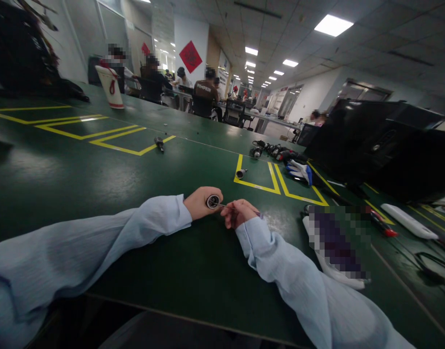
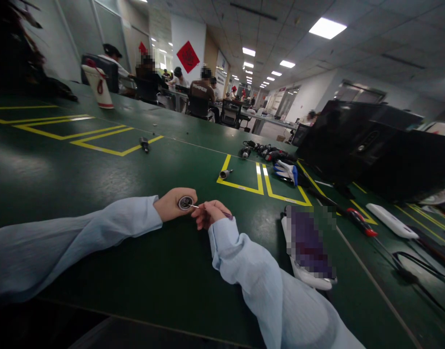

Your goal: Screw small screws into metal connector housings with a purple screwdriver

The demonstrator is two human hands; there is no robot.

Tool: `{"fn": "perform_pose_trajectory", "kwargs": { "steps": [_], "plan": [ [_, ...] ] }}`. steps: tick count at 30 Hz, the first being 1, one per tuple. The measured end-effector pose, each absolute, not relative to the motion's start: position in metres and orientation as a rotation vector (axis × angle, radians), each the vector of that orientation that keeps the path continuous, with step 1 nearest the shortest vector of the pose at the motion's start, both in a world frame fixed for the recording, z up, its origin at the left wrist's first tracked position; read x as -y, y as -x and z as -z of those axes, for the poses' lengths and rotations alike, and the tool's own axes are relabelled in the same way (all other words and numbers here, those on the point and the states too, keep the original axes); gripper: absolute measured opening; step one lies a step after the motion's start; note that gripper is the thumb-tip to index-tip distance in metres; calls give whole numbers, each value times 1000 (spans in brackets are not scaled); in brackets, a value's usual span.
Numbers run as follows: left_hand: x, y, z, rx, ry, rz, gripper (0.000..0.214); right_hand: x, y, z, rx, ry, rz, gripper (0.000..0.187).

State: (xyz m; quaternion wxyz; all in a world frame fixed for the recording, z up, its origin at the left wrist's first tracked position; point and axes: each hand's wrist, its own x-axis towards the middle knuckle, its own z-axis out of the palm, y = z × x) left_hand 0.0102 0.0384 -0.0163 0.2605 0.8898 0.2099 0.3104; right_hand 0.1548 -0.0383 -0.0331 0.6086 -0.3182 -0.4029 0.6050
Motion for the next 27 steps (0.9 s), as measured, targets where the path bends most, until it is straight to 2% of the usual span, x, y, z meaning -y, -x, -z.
{"fn": "perform_pose_trajectory", "kwargs": {
  "steps": [6,14,18,27],
  "plan": [
    [-39,-11,15,-689,-2512,-832,13,44,-150,33,1008,905,-1181,20],
    [-38,-8,14,-513,-2470,-799,13,41,-155,29,951,773,-1421,16],
    [-39,-7,12,-491,-2413,-793,14,40,-156,30,965,742,-1440,17],
    [-38,-9,15,-589,-2443,-811,15,45,-149,30,1013,846,-1165,20]
  ]
}}
